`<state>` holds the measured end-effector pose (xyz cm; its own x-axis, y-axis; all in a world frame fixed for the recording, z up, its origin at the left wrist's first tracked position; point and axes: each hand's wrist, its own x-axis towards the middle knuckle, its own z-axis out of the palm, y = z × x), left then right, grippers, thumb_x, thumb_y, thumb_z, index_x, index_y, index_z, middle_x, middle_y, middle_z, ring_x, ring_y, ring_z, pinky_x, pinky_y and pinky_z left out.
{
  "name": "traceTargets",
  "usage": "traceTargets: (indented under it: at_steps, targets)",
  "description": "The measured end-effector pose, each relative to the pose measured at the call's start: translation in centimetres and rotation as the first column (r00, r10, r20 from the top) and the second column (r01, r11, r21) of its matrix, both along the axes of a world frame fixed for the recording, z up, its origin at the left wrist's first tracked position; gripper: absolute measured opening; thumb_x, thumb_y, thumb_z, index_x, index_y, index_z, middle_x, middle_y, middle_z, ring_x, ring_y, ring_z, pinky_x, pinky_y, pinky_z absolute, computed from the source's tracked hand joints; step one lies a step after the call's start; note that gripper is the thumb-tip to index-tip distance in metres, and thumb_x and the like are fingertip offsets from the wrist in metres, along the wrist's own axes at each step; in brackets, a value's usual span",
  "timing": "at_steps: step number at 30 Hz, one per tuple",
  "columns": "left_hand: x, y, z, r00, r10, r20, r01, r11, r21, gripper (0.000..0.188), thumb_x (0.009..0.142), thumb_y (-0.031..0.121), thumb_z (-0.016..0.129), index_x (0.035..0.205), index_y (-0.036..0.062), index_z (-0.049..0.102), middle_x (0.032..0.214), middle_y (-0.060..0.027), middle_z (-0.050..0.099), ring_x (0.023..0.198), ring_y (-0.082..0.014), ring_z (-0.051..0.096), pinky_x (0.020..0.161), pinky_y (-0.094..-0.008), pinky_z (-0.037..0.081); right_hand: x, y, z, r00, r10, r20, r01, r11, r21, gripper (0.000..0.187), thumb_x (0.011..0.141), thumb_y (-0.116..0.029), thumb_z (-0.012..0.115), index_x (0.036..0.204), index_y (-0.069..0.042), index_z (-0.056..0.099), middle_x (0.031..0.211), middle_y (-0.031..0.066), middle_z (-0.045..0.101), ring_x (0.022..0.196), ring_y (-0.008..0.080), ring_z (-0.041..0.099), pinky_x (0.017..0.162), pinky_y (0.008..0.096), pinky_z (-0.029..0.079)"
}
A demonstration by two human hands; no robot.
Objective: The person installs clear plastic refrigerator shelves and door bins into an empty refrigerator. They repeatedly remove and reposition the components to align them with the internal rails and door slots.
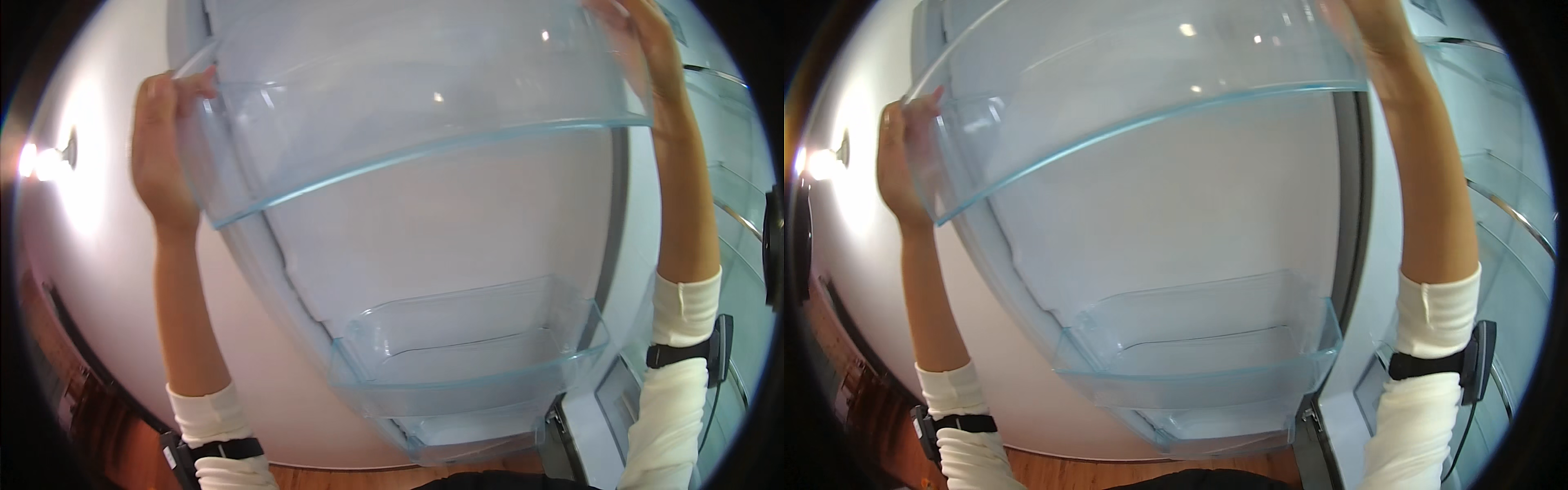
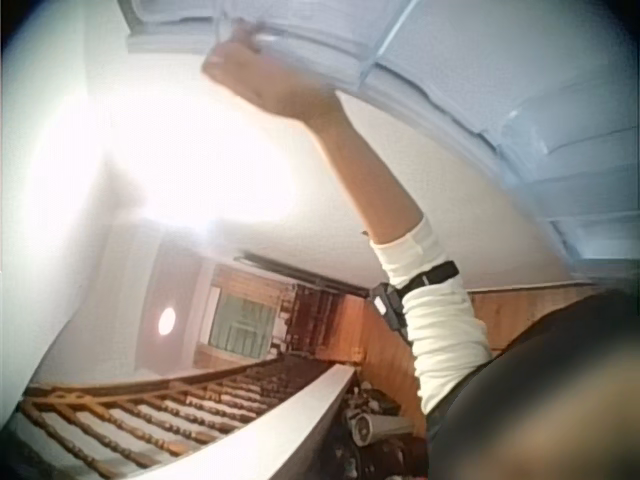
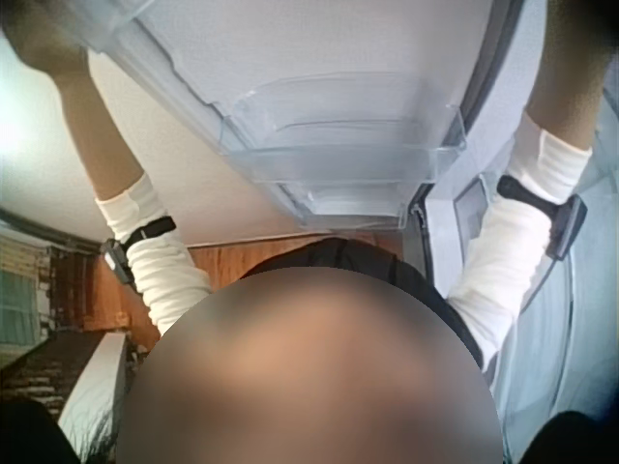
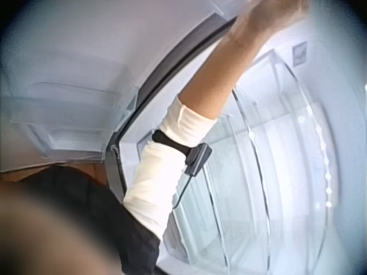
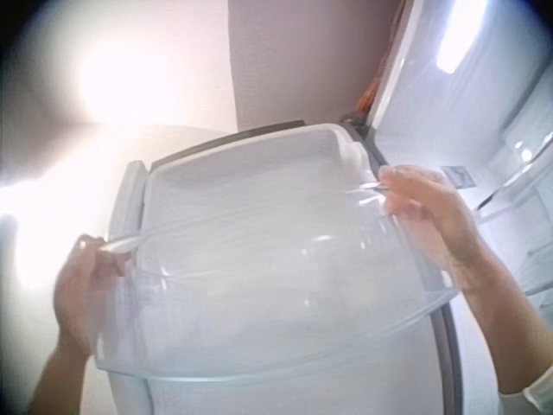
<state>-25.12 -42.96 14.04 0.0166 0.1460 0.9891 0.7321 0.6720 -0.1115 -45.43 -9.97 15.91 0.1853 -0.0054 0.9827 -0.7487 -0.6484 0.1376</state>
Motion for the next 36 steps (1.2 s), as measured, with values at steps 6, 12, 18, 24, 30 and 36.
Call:
traceTargets:
  at_steps: [6,12,18,24,30,36]
  targets:
    - [0.7,-1.1,1.7,0.987,0.133,-0.088,-0.144,0.98,-0.135,0.028,0.098,0.025,0.037,0.091,0.007,0.058,0.088,-0.0067,0.057,0.101,-0.0201,0.057,0.102,-0.0335,0.035,-1.3,2.3,-1.3,0.991,0.084,-0.106,-0.055,0.966,0.252,0.018,0.091,-0.019,0.054,0.089,-0.004,0.062,0.082,0.0025,0.058,0.075,0.0085,0.053,0.067,0.0221,0.042]
    - [1.1,-0.6,2.6,0.96,0.216,-0.179,-0.243,0.96,-0.14,0.029,0.097,0.03,0.04,0.092,0.0094,0.059,0.087,-0.0063,0.057,0.103,-0.0224,0.057,0.102,-0.0332,0.034,0.5,3.4,3.3,0.97,-0.24,-0.05,0.235,0.968,-0.085,0.025,0.09,-0.021,0.055,0.107,-0.003,0.061,0.095,0.0044,0.059,0.087,0.0135,0.054,0.081,0.0294,0.042]
    - [0.2,-1.0,3.5,0.984,0.1,-0.148,-0.129,0.971,-0.2,0.03,0.097,0.034,0.039,0.088,0.0102,0.055,0.086,-0.0045,0.057,0.098,-0.0198,0.055,0.096,-0.0315,0.036,-1.9,5.3,7.8,0.998,-0.063,0.019,0.064,0.998,-0.029,0.026,0.09,-0.019,0.054,0.11,-0.004,0.061,0.095,0.0039,0.058,0.087,0.0151,0.053,0.083,0.032,0.042]
    - [0.4,-0.1,2.6,0.928,0.364,-0.081,-0.372,0.923,-0.103,0.044,0.097,0.04,0.026,0.094,0.0124,0.06,0.103,-0.0083,0.065,0.103,-0.0187,0.054,0.1,-0.0373,0.034,-6.7,5.8,7.9,0.889,0.351,0.296,-0.378,0.925,0.038,0.013,0.089,-0.017,0.055,0.09,-0.006,0.062,0.078,-0.003,0.053,0.071,0.0068,0.047,0.067,0.0224,0.036]
    - [0.7,0.4,3.2,0.884,0.449,-0.127,-0.459,0.886,-0.067,0.046,0.096,0.042,0.03,0.095,0.0101,0.062,0.104,-0.0059,0.064,0.094,-0.0161,0.053,0.086,-0.0308,0.041,-1.7,3.5,3.7,0.996,-0.059,0.066,0.063,0.996,-0.057,0.015,0.088,-0.02,0.056,0.083,-0.007,0.062,0.071,-0.0044,0.047,0.066,0.0061,0.043,0.064,0.0223,0.034]
    - [0.6,-0.4,3.7,0.756,0.607,-0.243,-0.636,0.769,-0.057,0.05,0.095,0.047,0.028,0.095,0.0128,0.064,0.108,-0.0071,0.063,0.091,-0.0151,0.053,0.086,-0.0347,0.043,1.2,2.1,3.0,0.951,-0.305,0.049,0.308,0.95,-0.057,0.018,0.088,-0.022,0.056,0.076,-0.009,0.059,0.064,-0.0045,0.041,0.06,0.0062,0.039,0.06,0.0233,0.033]
